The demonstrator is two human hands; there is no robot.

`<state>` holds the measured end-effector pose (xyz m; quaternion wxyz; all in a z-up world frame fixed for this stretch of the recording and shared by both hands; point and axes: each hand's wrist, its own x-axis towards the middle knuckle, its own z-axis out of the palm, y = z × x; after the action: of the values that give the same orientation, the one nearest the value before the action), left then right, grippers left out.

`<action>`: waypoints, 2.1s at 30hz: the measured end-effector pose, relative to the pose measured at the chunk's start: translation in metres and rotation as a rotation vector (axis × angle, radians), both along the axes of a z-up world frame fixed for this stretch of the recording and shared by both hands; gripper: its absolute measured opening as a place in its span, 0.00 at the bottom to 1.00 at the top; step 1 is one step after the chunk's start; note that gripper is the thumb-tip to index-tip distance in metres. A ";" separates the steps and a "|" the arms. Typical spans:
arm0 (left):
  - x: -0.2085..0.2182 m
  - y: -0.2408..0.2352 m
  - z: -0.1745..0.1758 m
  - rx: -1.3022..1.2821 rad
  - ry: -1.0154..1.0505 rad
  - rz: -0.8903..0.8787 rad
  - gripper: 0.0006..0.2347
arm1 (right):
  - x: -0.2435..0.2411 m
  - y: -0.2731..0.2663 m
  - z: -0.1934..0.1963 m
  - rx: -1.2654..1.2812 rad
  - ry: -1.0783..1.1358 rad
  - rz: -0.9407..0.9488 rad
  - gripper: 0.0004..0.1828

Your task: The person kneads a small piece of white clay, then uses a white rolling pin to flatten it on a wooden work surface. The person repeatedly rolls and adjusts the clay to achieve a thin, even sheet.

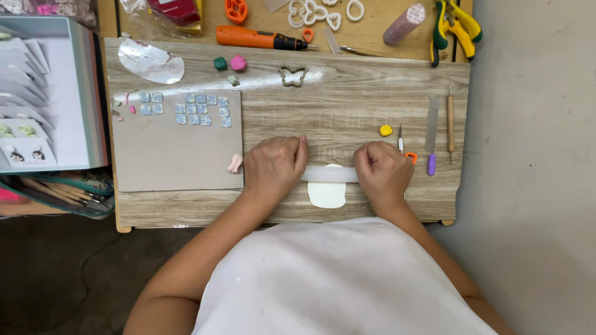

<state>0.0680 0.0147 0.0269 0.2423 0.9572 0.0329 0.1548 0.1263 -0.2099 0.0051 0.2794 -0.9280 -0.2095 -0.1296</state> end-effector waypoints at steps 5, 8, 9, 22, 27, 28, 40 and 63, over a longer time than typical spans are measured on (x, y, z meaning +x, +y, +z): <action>0.009 0.001 -0.006 -0.007 0.020 0.018 0.17 | 0.007 0.000 -0.006 -0.045 -0.050 -0.039 0.24; 0.011 0.000 -0.004 -0.008 0.005 0.024 0.17 | 0.011 -0.001 -0.008 -0.045 -0.085 -0.047 0.24; 0.008 -0.002 -0.004 -0.011 0.004 0.024 0.16 | 0.009 -0.003 -0.009 -0.025 -0.085 -0.036 0.24; -0.039 -0.012 -0.010 0.204 -0.099 -0.051 0.13 | -0.033 -0.016 0.001 -0.084 -0.157 0.137 0.25; -0.056 -0.015 -0.011 0.273 -0.150 -0.086 0.12 | -0.046 -0.024 0.007 -0.130 -0.150 0.152 0.22; -0.059 -0.014 -0.009 0.273 -0.147 -0.085 0.12 | -0.050 -0.026 0.005 -0.130 -0.147 0.153 0.22; -0.035 0.006 0.045 -0.183 0.583 -0.414 0.15 | -0.059 -0.043 0.009 -0.084 -0.179 0.362 0.19; 0.000 -0.028 -0.002 -0.046 0.231 -0.427 0.05 | -0.051 -0.063 0.042 0.097 0.064 0.620 0.16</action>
<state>0.0678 -0.0135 0.0248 0.2858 0.9480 -0.1393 -0.0112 0.0750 -0.2729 0.0467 0.3560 -0.8093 -0.4669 -0.0188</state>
